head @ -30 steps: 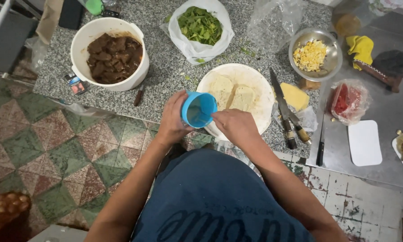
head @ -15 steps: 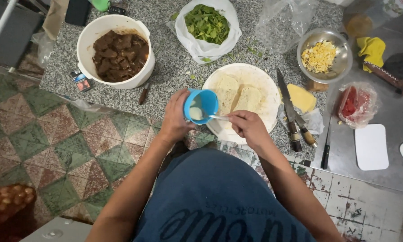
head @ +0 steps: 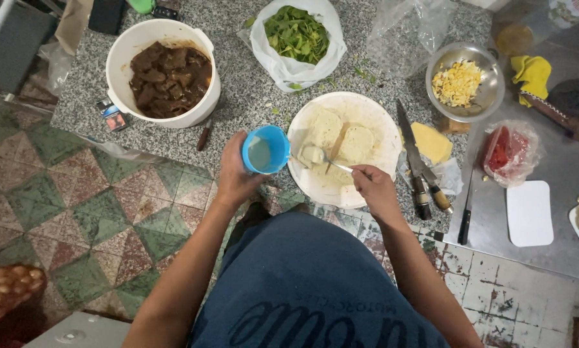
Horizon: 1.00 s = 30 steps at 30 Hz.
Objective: Spreading condiments on bread and assembling a sandwich at a deli counter.
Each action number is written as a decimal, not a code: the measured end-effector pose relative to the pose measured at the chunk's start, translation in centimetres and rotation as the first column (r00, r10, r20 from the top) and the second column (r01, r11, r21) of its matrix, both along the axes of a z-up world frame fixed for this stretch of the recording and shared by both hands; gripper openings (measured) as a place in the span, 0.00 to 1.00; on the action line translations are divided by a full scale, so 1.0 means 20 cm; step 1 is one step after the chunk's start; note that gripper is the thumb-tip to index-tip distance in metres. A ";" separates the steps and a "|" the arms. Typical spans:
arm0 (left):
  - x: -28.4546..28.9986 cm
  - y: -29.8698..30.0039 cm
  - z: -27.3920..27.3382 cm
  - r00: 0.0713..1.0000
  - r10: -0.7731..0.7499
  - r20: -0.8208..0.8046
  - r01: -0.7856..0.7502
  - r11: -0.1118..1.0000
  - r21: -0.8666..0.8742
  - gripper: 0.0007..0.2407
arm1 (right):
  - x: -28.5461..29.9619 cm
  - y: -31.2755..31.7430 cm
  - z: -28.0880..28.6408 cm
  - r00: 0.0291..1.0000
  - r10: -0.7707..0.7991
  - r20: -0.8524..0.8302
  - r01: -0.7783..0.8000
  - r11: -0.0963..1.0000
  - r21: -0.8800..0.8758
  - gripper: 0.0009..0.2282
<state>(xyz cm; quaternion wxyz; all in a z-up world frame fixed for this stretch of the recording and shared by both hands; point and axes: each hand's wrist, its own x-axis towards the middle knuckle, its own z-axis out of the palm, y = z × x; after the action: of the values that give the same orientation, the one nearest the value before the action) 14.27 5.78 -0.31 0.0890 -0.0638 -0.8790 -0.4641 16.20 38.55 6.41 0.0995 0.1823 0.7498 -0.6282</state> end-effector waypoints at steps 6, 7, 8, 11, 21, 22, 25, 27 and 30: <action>0.01 -0.01 -0.02 1.000 0.008 -0.016 -0.008 1.000 -0.001 0.43 | -0.04 -0.02 0.06 1.000 0.000 -0.029 0.002 0.996 0.084 0.09; 0.01 -0.01 -0.02 1.000 0.008 -0.018 -0.008 1.000 -0.001 0.43 | -0.04 0.00 0.06 1.000 -0.001 -0.030 0.003 0.996 0.084 0.09; 0.01 -0.01 -0.01 1.000 0.007 -0.014 -0.007 1.000 0.009 0.42 | -0.02 0.01 0.05 1.000 0.021 -0.019 -0.019 0.994 0.111 0.09; 0.02 -0.03 0.00 1.000 0.003 -0.025 -0.003 1.000 0.017 0.41 | 0.03 0.06 0.02 0.999 0.051 -0.004 -0.050 0.989 0.138 0.09; 0.03 -0.01 0.00 0.998 0.000 -0.067 -0.001 1.000 -0.015 0.43 | 0.14 0.09 0.02 0.998 0.050 -0.040 -0.043 0.985 0.166 0.10; 0.03 -0.01 -0.01 0.998 -0.001 -0.066 0.000 1.000 -0.016 0.43 | 0.14 0.09 0.03 0.998 0.048 -0.039 -0.041 0.985 0.165 0.10; 0.01 0.00 -0.03 0.997 -0.009 -0.080 0.007 1.000 -0.014 0.43 | 0.15 0.10 0.04 0.997 0.065 -0.045 -0.057 0.984 0.169 0.10; 0.01 0.00 -0.03 0.995 -0.003 -0.098 0.002 1.000 -0.016 0.43 | 0.15 0.13 0.02 0.996 0.077 -0.052 -0.065 0.978 0.201 0.10; 0.00 0.00 -0.04 0.995 0.001 -0.103 -0.002 1.000 -0.007 0.43 | 0.16 0.14 -0.04 0.992 0.086 -0.088 -0.068 0.979 0.191 0.09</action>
<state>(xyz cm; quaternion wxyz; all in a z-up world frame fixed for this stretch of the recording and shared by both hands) 14.37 5.69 -1.12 0.1345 -0.0873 -0.8749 -0.4570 19.49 41.42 5.52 0.0700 0.1315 0.8160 -0.5585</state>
